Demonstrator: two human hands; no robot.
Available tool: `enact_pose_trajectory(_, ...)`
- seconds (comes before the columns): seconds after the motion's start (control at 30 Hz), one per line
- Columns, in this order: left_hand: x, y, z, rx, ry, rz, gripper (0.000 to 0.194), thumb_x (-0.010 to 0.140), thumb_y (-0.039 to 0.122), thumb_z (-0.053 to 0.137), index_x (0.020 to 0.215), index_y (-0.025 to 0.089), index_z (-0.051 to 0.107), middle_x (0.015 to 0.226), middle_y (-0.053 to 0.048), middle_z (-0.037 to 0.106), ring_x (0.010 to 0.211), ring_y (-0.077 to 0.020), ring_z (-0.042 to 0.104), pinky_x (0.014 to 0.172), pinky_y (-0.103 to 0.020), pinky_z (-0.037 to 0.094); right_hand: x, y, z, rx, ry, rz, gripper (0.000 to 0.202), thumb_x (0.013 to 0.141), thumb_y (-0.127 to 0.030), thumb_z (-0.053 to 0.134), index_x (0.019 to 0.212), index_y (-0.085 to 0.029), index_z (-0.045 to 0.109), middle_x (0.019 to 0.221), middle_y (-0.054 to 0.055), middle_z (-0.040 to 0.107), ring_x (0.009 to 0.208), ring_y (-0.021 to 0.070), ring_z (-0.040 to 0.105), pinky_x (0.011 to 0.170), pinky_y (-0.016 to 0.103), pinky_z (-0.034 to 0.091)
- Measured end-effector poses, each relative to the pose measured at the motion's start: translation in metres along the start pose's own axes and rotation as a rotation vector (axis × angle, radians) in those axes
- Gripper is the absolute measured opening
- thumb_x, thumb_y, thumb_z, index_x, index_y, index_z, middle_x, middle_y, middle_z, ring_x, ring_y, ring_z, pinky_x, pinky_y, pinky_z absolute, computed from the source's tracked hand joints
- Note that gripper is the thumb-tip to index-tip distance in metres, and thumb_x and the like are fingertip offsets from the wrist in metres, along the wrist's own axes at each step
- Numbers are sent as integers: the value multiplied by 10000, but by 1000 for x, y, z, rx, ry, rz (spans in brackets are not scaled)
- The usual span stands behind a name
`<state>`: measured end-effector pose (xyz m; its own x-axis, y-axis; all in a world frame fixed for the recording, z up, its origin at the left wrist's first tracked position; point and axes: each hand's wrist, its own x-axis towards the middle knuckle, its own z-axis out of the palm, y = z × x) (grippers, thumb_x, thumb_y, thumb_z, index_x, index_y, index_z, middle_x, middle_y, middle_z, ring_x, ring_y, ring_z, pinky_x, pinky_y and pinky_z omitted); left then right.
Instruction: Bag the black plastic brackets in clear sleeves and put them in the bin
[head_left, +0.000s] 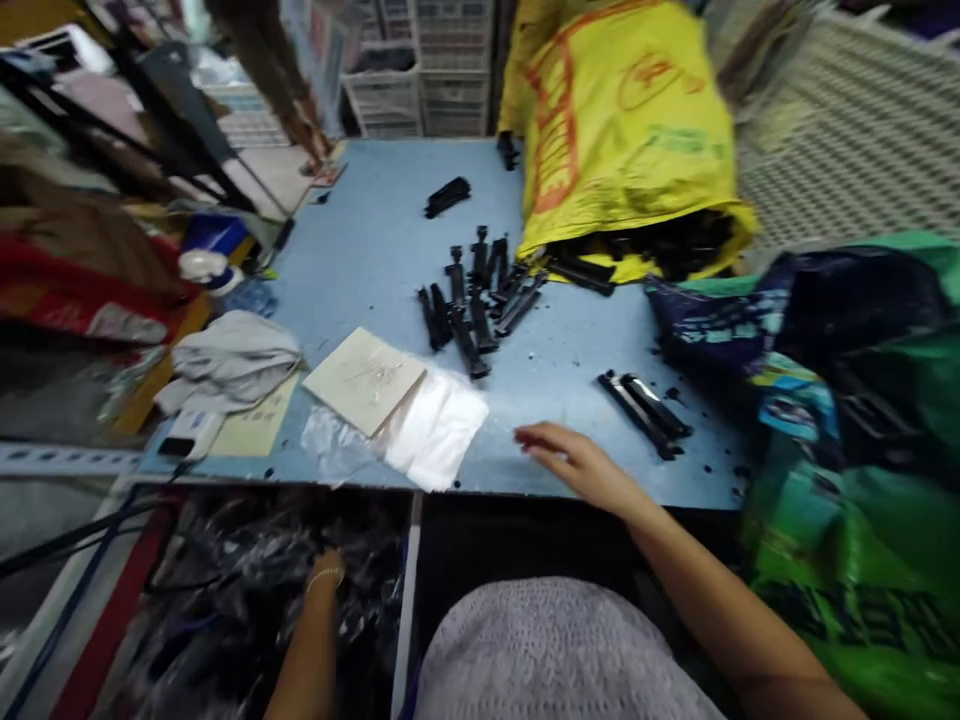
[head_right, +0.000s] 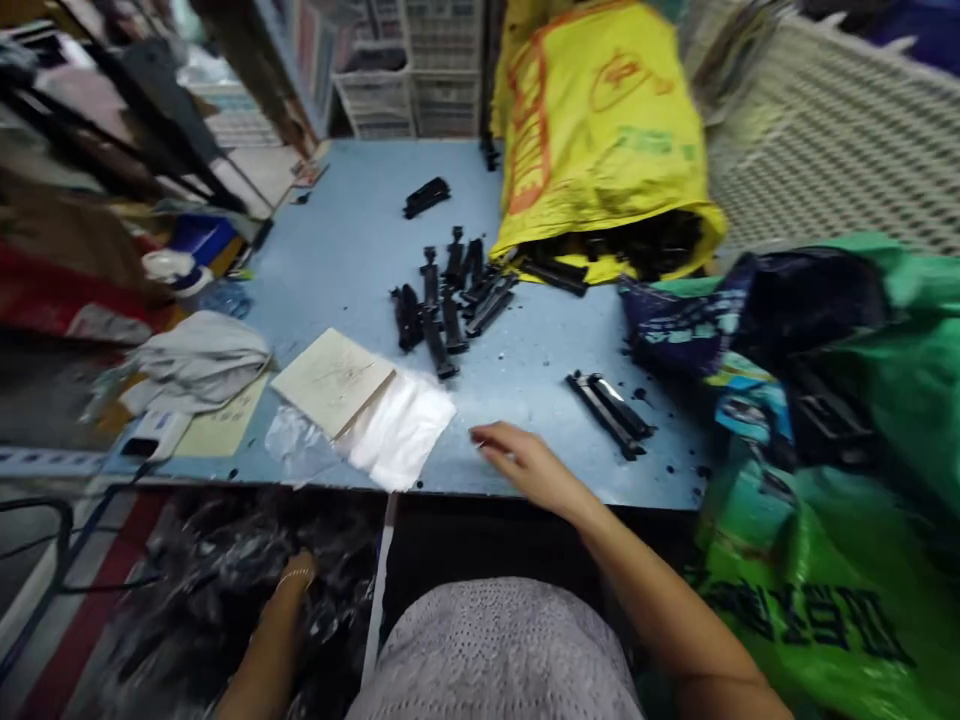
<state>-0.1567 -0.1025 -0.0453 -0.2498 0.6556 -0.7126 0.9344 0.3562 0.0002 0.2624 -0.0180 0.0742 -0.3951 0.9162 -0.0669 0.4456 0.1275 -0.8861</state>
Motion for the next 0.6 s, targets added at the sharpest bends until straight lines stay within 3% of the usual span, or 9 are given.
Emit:
enact_pose_trajectory(0.07, 8, 1, -8, 35, -87, 41, 225, 906, 303, 614, 1012, 111, 661, 1000, -94, 677, 961, -240, 672, 815, -369, 541, -23, 23, -50, -381, 308, 116, 366, 958, -276, 447, 1281, -182, 590, 1235, 142, 645, 1114, 265, 617, 970, 445, 484)
enact_pose_trajectory(0.13, 6, 12, -19, -23, -173, 158, 273, 936, 322, 544, 832, 112, 682, 801, -74, 690, 841, -236, 703, 747, -320, 526, -45, 52, -90, -781, 469, 358, 421, 915, -222, 473, 1309, -102, 557, 1263, 224, 599, 1149, 353, 574, 954, 526, 457)
enact_pose_trajectory(0.2, -7, 40, -31, -236, -151, 412, 367, 966, 393, 456, 853, 143, 700, 763, -52, 697, 767, -210, 697, 708, -294, 520, -56, 79, -111, -955, 403, 534, 409, 879, -218, 517, 1251, -62, 583, 1190, 262, 609, 1073, 382, 589, 875, 528, 477)
enact_pose_trajectory(0.27, -21, 84, -43, -477, 111, 689, 364, 964, 424, 442, 1016, 181, 707, 910, -64, 717, 826, -203, 677, 767, -317, 525, -52, 98, -111, -940, 336, 584, 346, 877, -233, 518, 1159, -67, 627, 1085, 246, 638, 994, 355, 608, 834, 490, 484)
enact_pose_trajectory(0.33, -26, 132, -54, -538, 523, 799, 316, 932, 380, 519, 1108, 183, 692, 1109, -118, 680, 987, -239, 632, 900, -384, 497, -39, 103, -96, -741, 337, 505, 314, 887, -265, 507, 1111, -101, 651, 1042, 202, 658, 975, 314, 612, 857, 457, 475)
enact_pose_trajectory(0.4, -19, 170, -63, -528, 728, 833, 229, 897, 301, 572, 1022, 166, 709, 1110, -146, 658, 1013, -257, 598, 924, -419, 478, -24, 95, -71, -367, 354, 392, 337, 877, -317, 534, 1138, -138, 650, 1087, 158, 672, 1000, 278, 612, 895, 428, 468)
enact_pose_trajectory(0.5, 4, 188, -75, -700, 694, 774, 103, 820, 243, 653, 747, 172, 668, 838, -73, 630, 810, -198, 587, 776, -342, 492, -7, 70, -31, 308, 277, 339, 424, 831, -381, 621, 1200, -175, 641, 1129, 96, 686, 953, 218, 633, 852, 360, 495)
enact_pose_trajectory(0.6, 20, 174, -89, -1094, 412, 632, 230, 685, 326, 770, 668, 167, 604, 667, 10, 560, 622, -126, 521, 613, -255, 436, 8, 37, 4, 794, 82, 377, 409, 768, -363, 724, 1135, -186, 695, 983, 51, 714, 765, 152, 634, 729, 285, 503)
